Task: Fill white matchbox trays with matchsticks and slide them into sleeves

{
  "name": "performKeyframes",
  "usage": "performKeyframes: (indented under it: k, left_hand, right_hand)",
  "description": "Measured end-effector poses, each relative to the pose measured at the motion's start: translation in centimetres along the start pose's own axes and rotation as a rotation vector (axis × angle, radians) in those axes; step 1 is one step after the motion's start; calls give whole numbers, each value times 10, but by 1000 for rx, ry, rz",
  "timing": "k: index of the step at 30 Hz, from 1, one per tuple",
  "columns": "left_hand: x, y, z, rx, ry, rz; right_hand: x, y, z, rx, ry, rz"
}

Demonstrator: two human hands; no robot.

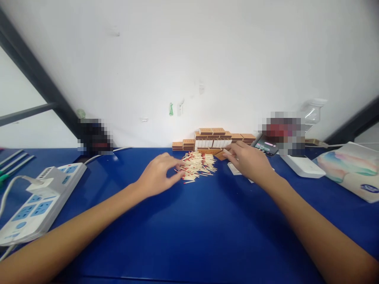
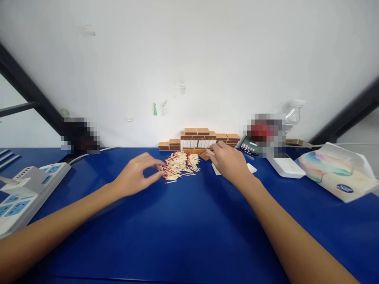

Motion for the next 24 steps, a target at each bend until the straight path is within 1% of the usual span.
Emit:
performKeyframes:
  k: [2, 3, 5, 6, 8, 10, 12, 15, 18, 22, 24]
  left_hand:
    - [-1, 20, -10, 27, -28, 12]
    - [-2, 27, -11, 32, -45, -1]
    - [-4, 37, -10, 54, -107, -48]
    - [-5, 39, -7, 82, -169, -50]
    - [-9, 40, 1, 122, -258, -75]
    - [-12, 39, 9, 143, -303, -69]
    - [-14, 40, 12, 162, -317, -45]
    - [-12, 43, 10, 172, -311, -12]
    - [-8, 46, 1, 183, -286, 46]
    - [-4, 48, -9, 198, -246, 111]
    - [-3, 49, -12, 187, -235, 130]
  right_hand:
    - [-3, -1, -1, 52, 4, -17]
    - [-5, -2, -2, 73, 0, -31]
    - [-11, -2, -8, 81, -27, -38]
    - [-13, -2, -11, 71, -48, -13]
    - [-17, -2, -21, 39, -94, 105]
    - [-18, 0, -31, 10, -153, 252]
    - [-18, 1, -43, -22, -212, 328]
    - [-14, 3, -60, -63, -246, 332]
    - [-8, 4, -70, -79, -261, 351]
    - [-3, 5, -69, -104, -279, 385]
    - [-2, 5, -67, -118, -269, 377]
Point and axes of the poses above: each hand's wrist, its own y-axis away from the middle knuckle, its own x-axis out of the palm, z = x × y, the point moved 1 cm from there along -y, towards the middle knuckle, and after that the axes turned 1 degree about -y, right-handed, at the moved point
